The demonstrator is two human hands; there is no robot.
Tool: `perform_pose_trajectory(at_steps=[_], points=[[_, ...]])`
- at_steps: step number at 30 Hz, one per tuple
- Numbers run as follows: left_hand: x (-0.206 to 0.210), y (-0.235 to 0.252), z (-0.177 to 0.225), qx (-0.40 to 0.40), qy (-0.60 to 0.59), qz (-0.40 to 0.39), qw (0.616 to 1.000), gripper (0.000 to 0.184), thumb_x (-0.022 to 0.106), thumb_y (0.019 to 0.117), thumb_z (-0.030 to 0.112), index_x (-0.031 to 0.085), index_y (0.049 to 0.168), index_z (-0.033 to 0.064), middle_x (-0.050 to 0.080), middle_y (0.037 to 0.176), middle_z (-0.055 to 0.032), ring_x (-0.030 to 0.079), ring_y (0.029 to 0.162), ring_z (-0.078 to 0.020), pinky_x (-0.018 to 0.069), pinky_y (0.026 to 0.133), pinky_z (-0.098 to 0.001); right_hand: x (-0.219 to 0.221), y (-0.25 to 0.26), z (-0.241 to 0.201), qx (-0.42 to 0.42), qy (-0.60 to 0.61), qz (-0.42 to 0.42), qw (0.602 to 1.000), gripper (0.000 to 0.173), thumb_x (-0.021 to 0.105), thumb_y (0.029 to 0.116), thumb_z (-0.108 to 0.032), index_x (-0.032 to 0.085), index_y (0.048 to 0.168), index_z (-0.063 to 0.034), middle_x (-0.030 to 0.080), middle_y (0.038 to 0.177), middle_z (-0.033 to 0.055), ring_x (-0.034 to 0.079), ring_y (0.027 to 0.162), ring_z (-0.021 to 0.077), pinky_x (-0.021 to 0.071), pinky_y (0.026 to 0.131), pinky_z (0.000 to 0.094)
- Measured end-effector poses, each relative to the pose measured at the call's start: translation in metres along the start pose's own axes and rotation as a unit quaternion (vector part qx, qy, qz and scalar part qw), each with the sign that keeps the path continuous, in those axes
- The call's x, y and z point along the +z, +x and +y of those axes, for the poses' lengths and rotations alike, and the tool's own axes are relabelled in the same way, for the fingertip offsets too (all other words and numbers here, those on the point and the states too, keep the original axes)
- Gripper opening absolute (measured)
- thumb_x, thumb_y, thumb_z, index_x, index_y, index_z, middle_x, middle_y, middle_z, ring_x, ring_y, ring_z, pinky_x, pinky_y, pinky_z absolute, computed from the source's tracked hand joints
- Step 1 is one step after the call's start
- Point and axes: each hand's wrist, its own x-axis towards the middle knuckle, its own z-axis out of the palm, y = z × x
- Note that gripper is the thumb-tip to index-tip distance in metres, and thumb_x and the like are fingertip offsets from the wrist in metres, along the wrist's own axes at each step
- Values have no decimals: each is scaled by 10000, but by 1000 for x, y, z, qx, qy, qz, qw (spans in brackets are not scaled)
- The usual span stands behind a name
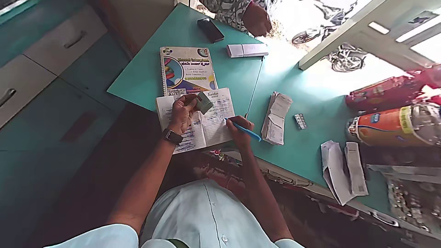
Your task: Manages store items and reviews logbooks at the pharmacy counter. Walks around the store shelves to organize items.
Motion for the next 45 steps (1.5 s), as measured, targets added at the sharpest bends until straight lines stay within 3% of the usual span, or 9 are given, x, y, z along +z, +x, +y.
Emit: perform_pose_trajectory(at_steps=[8,14,19,45], points=[[-1,1,-1,-1,-37,-13,999,180,580,970,-75,642,1114,13,715,990,-49,708,846,-129,614,814,-318,0,-1,1,-12,26,3,1000,46,730,847,-94,740,815,-62,699,707,-10,625,593,34,541,571,250],[6,-9,0,41,136,-33,989,199,630,965,-31,674,1158,-11,719,1002,-59,700,834,-102,605,788,-287,0,-1,-3,-13,9,5,1000,50,730,839,-95,745,816,-54,700,711,-6,618,598,26,529,583,240],[3,1,-6,60,186,-54,979,190,652,953,-26,682,1139,-48,729,998,-107,701,851,-122,601,807,-308,-1,0,-1,-15,4,1,1000,54,726,849,-101,745,829,-55,706,727,-3,629,615,30,538,595,244],[-1,1,-7,74,182,-68,978,173,665,933,-51,689,1105,-45,733,950,-94,707,828,-121,608,794,-306,1,-1,-4,8,2,2,1000,46,744,847,-109,754,824,-71,709,725,-19,625,618,13,530,600,231]])
